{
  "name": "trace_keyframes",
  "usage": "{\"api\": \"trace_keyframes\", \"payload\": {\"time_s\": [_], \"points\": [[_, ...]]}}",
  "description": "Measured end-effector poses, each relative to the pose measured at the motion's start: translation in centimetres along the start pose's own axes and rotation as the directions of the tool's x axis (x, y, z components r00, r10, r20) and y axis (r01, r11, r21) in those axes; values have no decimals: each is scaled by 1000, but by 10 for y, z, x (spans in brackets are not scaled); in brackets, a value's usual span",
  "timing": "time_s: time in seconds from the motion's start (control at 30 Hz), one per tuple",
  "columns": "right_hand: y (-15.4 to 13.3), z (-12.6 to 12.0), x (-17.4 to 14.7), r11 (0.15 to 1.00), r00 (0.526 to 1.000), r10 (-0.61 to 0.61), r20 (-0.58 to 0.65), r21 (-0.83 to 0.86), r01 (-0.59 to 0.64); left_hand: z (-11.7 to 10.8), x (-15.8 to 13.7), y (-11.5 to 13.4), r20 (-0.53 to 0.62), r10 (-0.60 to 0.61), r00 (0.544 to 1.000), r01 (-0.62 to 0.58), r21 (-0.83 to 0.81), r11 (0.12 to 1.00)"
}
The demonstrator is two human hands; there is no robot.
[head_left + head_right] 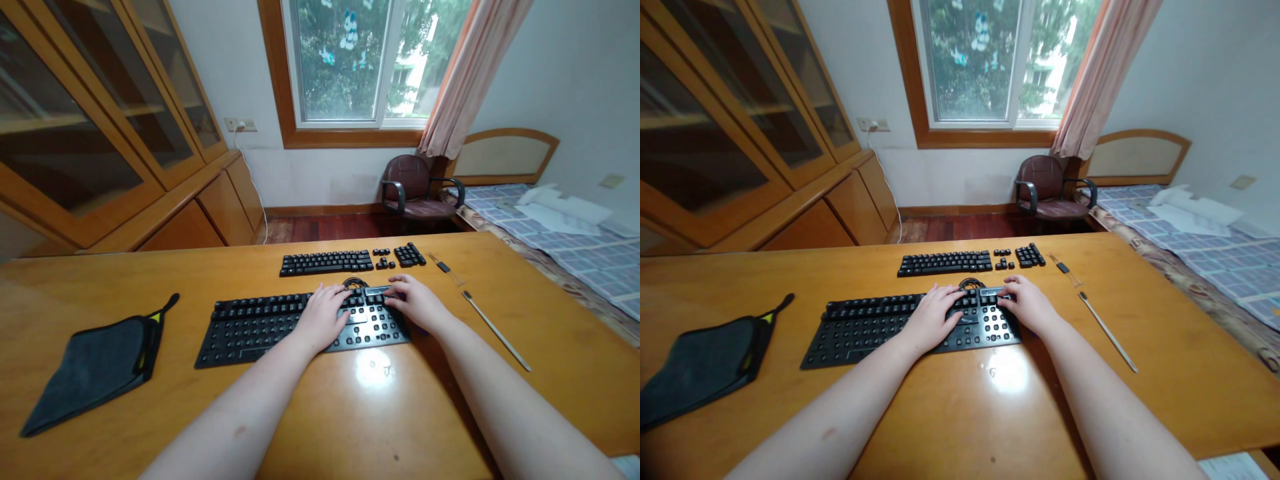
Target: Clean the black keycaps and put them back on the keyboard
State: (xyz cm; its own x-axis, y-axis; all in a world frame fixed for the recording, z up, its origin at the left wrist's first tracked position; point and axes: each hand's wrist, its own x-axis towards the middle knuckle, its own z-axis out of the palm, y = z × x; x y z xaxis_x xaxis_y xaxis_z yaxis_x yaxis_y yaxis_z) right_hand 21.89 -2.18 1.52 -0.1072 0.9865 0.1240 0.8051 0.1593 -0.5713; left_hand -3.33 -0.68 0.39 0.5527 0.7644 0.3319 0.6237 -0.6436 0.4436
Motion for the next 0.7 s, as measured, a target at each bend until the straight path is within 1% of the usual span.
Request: {"api": "trace_keyframes", "payload": {"time_s": [0.1, 0.2, 0.27, 0.53, 0.6, 0.7], "points": [[3, 4, 1, 982, 997, 74, -3, 172, -72, -2, 1, 0, 5, -1, 1000, 1, -7, 1000], [7, 7, 2, 905, 974, 224, 43, 362, -224, -4, 1, 2, 15, -15, 1000, 15, -4, 1000], [10, 10, 3, 852, 954, 291, 71, 435, -292, -5, 1, 3, 23, -20, 1000, 20, 0, 1000], [22, 21, 8, 792, 944, 302, 129, 517, -324, -4, 1, 3, 39, -24, 999, 22, 46, 999], [21, 21, 9, 801, 943, 310, 124, 500, -329, -3, 2, 3, 39, -26, 999, 24, 57, 998], [18, 21, 9, 830, 942, 324, 83, 452, -325, -2, 2, 2, 32, -27, 999, 25, 73, 997]]}}
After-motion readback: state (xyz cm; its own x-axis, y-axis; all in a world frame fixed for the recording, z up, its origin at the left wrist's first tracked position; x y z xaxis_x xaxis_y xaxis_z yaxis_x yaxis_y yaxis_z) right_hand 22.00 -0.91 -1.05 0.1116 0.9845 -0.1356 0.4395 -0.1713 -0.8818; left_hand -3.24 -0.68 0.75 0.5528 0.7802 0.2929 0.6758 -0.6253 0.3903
